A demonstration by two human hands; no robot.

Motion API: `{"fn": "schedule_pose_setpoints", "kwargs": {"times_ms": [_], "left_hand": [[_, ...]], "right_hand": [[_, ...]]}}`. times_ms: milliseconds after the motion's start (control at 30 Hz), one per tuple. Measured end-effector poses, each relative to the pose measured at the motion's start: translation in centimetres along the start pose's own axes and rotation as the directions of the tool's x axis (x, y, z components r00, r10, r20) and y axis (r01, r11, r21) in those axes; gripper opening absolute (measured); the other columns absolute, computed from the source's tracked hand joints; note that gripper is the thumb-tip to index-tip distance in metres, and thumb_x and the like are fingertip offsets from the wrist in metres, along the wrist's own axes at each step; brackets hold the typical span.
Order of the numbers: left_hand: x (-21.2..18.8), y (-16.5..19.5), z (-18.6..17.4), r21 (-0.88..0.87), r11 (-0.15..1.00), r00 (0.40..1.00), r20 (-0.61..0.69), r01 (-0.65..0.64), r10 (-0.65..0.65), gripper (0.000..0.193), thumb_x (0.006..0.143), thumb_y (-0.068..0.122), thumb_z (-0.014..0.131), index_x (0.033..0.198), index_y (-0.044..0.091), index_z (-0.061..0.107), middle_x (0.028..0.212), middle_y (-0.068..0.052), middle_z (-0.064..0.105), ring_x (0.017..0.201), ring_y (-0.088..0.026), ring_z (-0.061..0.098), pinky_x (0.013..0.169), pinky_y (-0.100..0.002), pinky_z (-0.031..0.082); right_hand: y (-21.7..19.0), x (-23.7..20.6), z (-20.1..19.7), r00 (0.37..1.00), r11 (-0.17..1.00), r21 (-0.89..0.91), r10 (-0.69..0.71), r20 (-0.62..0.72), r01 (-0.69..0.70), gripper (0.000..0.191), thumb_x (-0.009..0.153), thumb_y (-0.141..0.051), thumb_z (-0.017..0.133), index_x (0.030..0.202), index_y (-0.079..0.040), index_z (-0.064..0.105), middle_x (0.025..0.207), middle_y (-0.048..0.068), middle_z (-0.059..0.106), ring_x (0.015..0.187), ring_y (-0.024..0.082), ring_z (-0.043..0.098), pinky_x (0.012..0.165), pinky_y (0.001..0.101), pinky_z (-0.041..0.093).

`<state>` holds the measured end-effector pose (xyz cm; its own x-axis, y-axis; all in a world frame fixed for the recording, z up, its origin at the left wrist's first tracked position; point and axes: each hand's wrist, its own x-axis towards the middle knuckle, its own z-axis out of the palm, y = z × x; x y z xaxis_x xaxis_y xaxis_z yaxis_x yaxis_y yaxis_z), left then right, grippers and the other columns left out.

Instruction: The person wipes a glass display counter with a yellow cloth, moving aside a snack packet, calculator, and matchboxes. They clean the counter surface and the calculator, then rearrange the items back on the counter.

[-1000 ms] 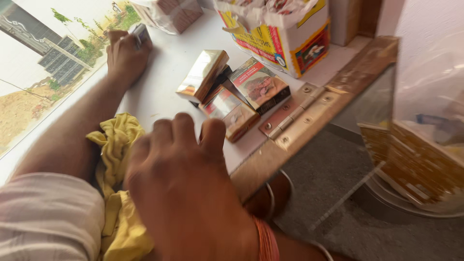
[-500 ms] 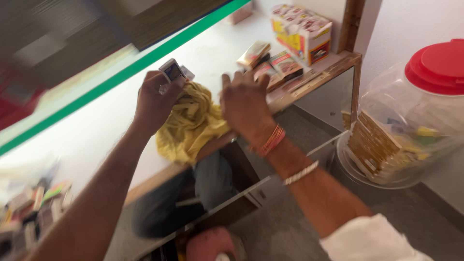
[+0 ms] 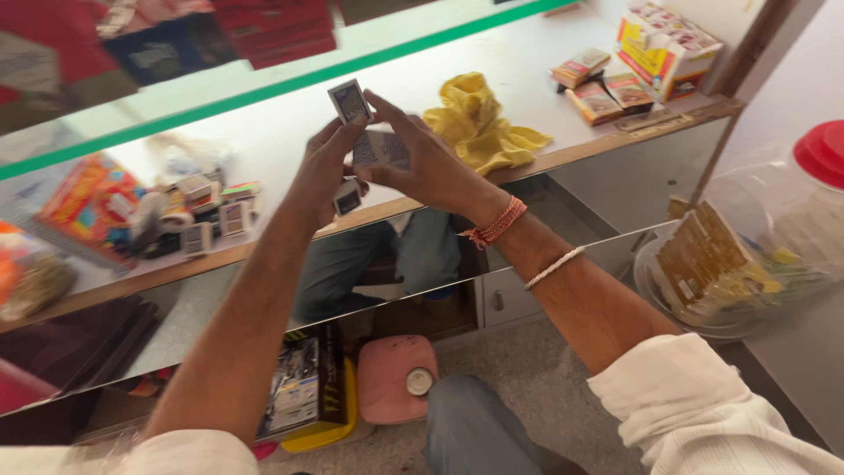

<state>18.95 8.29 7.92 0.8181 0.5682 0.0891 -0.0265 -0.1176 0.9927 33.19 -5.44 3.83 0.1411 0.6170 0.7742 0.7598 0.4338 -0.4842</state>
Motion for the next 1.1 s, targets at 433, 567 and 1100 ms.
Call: {"fn": "schedule_pose_setpoints", "kwargs": {"times_ms": [433, 567, 1100], "left_hand": [[-1.9, -2.7, -6.6, -0.336, 0.94, 0.951, -0.306, -0.06, -0.049, 0.041, 0.098, 0.035, 0.054, 0.119, 0.002, 0.069, 0.106, -0.02, 0.073, 0.062, -0.015, 0.058, 0.053, -0.031, 0.052], [0.6, -5.0, -6.8, -0.561, 0.822, 0.939, -0.325, -0.098, -0.109, 0.034, 0.094, 0.032, 0.056, 0.114, 0.007, 0.065, 0.108, -0.011, 0.074, 0.076, -0.015, 0.059, 0.056, -0.033, 0.051], [0.5, -6.3, -4.6, -0.212, 0.973, 0.906, -0.423, -0.087, -0.012, 0.038, 0.098, 0.032, 0.057, 0.115, 0.0, 0.065, 0.102, -0.01, 0.064, 0.09, -0.021, 0.061, 0.07, -0.038, 0.053]], "right_hand": [[0.9, 2.3, 3.9, 0.87, 0.688, -0.607, 0.493, -0.01, -0.397, 0.056, 0.084, -0.027, 0.077, 0.134, -0.009, 0.058, 0.116, 0.017, 0.068, 0.107, 0.033, 0.067, 0.094, 0.0551, 0.042], [0.5, 2.6, 4.9, 0.946, 0.84, -0.437, 0.278, -0.164, -0.322, 0.067, 0.084, -0.031, 0.08, 0.133, 0.006, 0.053, 0.117, 0.025, 0.064, 0.108, 0.035, 0.064, 0.094, 0.0469, 0.05], [-2.5, 2.8, 7.8, 0.629, 0.023, 0.856, 0.689, 0.361, -0.517, 0.038, 0.093, -0.026, 0.067, 0.121, -0.002, 0.055, 0.107, 0.012, 0.068, 0.098, 0.021, 0.07, 0.091, 0.0418, 0.062]]}}
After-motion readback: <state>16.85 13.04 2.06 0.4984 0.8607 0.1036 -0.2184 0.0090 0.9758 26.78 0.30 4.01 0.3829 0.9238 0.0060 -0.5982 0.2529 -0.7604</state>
